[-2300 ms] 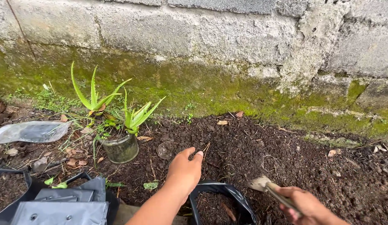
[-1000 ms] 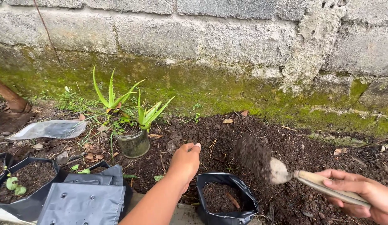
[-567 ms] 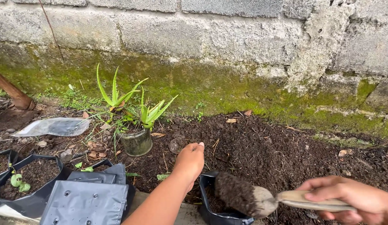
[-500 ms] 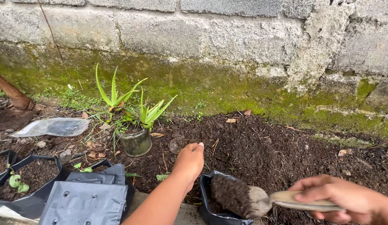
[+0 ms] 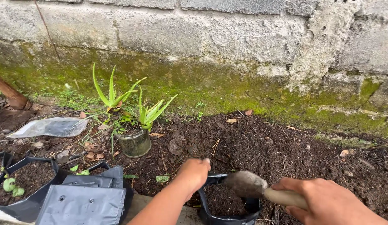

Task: Filling black plastic grow bags with soil using a hand trowel.

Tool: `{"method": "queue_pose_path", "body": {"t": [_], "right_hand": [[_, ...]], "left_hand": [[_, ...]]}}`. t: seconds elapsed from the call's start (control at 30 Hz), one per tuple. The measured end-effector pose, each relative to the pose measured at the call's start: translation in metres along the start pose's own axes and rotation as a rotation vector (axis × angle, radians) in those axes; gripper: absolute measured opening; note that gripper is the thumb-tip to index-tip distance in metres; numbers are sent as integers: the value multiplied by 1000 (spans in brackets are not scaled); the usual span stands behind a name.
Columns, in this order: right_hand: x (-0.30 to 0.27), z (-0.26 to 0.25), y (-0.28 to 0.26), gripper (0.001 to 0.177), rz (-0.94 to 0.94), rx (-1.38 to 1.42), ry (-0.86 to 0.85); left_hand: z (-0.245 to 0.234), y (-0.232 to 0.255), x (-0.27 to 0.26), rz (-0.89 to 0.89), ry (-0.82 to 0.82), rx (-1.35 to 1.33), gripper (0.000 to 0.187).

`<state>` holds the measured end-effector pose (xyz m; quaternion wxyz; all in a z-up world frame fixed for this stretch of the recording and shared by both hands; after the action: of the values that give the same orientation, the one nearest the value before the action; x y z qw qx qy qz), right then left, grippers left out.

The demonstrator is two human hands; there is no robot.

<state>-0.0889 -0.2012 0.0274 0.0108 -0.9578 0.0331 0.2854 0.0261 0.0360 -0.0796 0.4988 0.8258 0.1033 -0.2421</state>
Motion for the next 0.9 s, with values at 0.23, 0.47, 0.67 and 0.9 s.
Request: {"method": "queue_pose_path", "body": {"t": [0.23,0.47,0.67,0.9], "right_hand": [[9,4,10,51,-81,-14,44],[15,7,30,44,-316,50,-30],[10,8,15,47,-236,221,5],[3,0,-22,33,-252,192,-19]], "left_hand": [[36,-49,49,2,-115,340,38],[34,-46,11,-90,-155,450,26],[54,-70,33,82,12,556,29],[52,-60,38,68,22,629,33]]}}
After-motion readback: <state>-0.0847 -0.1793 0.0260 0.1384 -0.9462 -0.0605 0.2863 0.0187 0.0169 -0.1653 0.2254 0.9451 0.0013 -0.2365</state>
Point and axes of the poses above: each hand's wrist, its own x-axis towards the middle knuckle, its own z-axis out of the palm, y = z × x, the point moved 1 cm from there along x, towards the middle knuckle, and after that the axes turned 3 degrees about -z, right-handed, at the moved point
